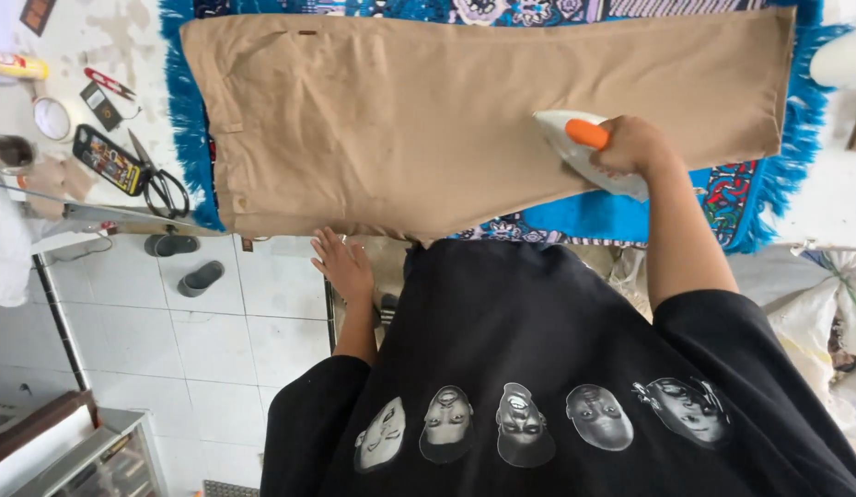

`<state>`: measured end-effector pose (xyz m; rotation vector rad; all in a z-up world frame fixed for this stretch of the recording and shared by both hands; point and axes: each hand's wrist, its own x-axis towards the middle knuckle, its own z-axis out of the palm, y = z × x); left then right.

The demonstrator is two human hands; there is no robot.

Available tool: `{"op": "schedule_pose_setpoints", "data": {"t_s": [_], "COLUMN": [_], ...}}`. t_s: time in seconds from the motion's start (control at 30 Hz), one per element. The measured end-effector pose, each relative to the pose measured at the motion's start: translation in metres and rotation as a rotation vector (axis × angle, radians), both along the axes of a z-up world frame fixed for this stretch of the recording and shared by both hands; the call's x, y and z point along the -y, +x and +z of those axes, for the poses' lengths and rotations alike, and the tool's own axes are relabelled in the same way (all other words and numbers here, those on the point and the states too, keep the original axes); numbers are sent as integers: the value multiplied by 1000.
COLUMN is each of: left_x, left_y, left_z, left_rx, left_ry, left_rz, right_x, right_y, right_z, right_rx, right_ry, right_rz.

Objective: The person irons a pair of beige trousers laid flat on a patterned blue cloth. They use an electric iron in their right hand while holding the fabric steady with their left hand, moving the iron back and forth across the garment.

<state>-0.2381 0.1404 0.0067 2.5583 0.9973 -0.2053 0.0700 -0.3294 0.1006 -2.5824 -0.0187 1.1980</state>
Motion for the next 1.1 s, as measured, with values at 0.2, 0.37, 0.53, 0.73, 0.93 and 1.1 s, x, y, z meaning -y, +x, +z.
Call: {"op": "schedule_pose_setpoints", "data": {"t_s": [0.2,0.37,0.53,0.73,0.93,1.1], "left_x": [-55,-112,-171,-209,-221,-230], "left_y": [23,67,106,124,131,123], "left_z": [27,39,26,16,34,17], "left_rx": [120,228,281,173,61,300], "left_ry": [-18,-67,-74,66,-134,-107], "left_rz": [-17,-37,66,94,223,145], "right_x": [-162,-285,-384,-463,-522,-522], "right_y": [-38,-56,-31,31,87,95], "right_z": [-46,-31,-36,-69,-46,-35], "right_rx": [72,203,401,707,606,291], "right_ry": [-20,100,79,41,-123,21], "right_rz": [445,439,512,559,522,423]}}
